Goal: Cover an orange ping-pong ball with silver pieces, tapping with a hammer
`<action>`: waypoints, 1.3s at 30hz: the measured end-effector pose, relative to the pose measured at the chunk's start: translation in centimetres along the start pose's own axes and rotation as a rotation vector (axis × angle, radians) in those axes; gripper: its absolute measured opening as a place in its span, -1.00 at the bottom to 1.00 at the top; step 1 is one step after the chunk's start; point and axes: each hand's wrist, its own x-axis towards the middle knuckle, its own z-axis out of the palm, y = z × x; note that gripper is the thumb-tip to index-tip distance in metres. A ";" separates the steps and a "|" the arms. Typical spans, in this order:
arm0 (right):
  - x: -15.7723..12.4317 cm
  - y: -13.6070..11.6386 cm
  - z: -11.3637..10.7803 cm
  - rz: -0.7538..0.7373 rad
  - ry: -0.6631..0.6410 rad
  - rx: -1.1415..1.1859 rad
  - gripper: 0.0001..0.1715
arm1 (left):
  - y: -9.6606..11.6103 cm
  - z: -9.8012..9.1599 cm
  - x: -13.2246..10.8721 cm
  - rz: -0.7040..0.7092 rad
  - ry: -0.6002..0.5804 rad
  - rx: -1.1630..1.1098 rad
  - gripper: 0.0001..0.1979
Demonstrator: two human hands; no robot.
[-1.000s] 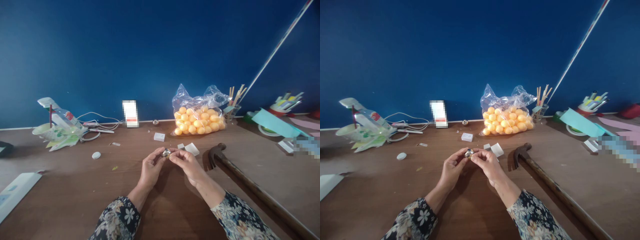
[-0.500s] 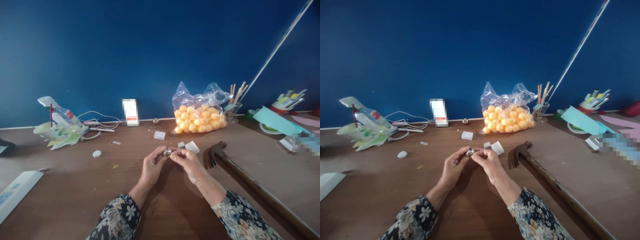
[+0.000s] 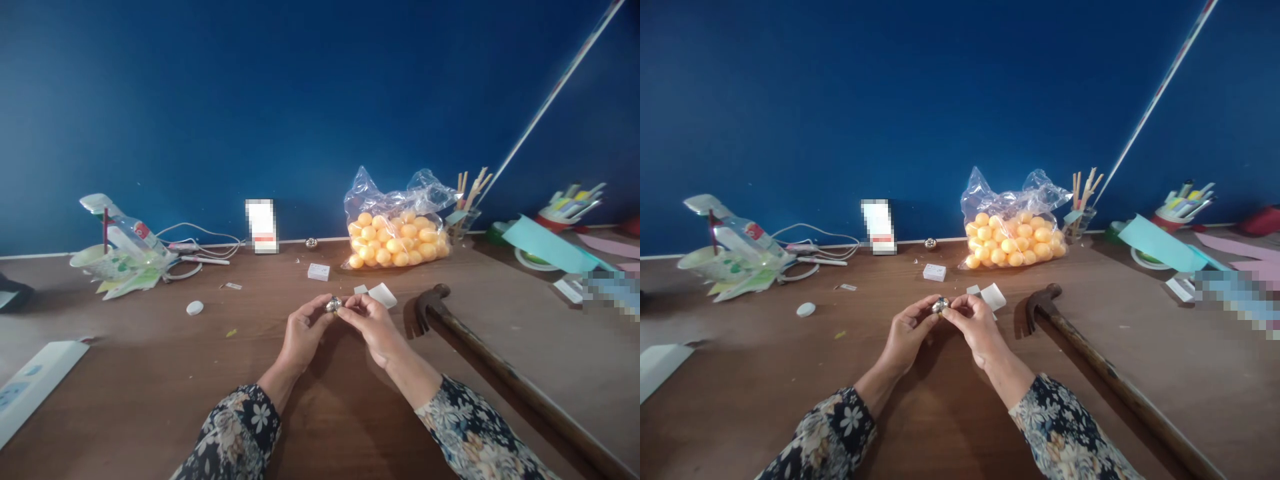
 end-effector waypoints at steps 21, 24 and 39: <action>0.0 -0.8 -1.2 -0.292 -0.030 -0.428 -0.63 | 0.7 0.1 -0.1 -0.170 0.054 -0.411 -0.63; -0.1 -3.4 -5.9 -0.500 0.044 -0.759 -0.65 | 0.7 -0.1 0.0 -0.191 0.028 -0.469 -0.61; -2.5 -3.6 -19.9 -0.193 0.226 -1.768 -0.68 | 0.5 -0.1 0.0 -0.163 0.016 -0.446 -0.43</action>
